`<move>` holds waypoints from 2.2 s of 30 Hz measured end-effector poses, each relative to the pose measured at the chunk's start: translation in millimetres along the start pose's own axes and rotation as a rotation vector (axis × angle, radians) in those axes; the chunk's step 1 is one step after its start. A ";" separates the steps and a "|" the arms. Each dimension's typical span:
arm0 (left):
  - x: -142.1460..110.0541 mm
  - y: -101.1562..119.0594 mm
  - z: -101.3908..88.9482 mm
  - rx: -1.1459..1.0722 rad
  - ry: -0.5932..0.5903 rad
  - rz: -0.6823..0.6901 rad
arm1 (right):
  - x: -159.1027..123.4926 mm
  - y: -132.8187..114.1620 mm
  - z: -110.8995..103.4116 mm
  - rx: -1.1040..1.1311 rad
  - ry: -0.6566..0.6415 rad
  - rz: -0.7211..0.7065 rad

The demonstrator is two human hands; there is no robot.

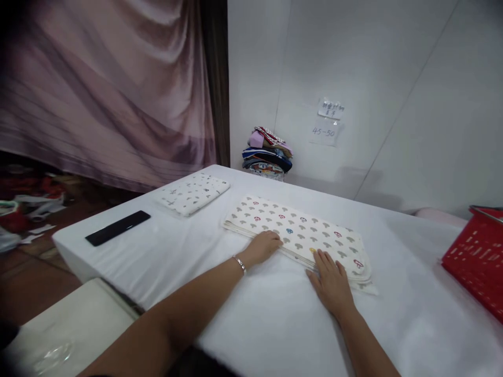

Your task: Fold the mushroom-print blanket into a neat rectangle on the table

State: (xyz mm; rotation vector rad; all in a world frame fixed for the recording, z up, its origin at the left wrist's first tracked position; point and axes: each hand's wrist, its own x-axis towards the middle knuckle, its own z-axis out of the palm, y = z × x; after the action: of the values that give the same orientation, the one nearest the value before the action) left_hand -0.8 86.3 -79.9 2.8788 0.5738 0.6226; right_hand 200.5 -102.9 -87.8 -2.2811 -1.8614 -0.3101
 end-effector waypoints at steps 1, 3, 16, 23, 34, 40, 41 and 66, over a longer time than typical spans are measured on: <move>-5.1 -10.2 -5.6 0.001 0.013 -0.057 | -0.2 1.0 1.0 0.005 0.006 -0.003; -17.8 -31.9 -20.4 0.003 0.066 -0.214 | -0.1 2.0 2.6 0.013 0.007 -0.006; -87.0 -72.7 -90.4 0.025 0.346 -1.030 | 1.8 3.4 8.0 0.052 0.017 -0.009; -67.8 -69.6 -97.9 -0.025 0.139 -1.153 | 2.2 4.8 10.5 0.057 0.026 -0.015; -45.7 -101.8 -101.4 -0.036 0.011 -1.125 | 2.7 1.5 4.2 0.074 0.014 0.000; -52.6 -106.7 -96.2 -0.076 0.022 -1.166 | 3.0 0.5 1.9 0.078 0.001 -0.011; -51.5 -108.2 -98.3 -0.091 0.023 -1.166 | 3.1 0.0 1.1 0.082 -0.003 -0.008; -47.6 -108.3 -107.7 0.021 -0.061 -1.160 | 1.6 -2.2 -1.1 0.086 0.026 -0.004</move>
State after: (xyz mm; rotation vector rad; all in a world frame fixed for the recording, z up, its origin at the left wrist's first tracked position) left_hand -122.8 172.9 -23.2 1.9972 1.9451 0.2990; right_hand 198.6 -101.2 -86.3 -2.2071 -1.8299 -0.2547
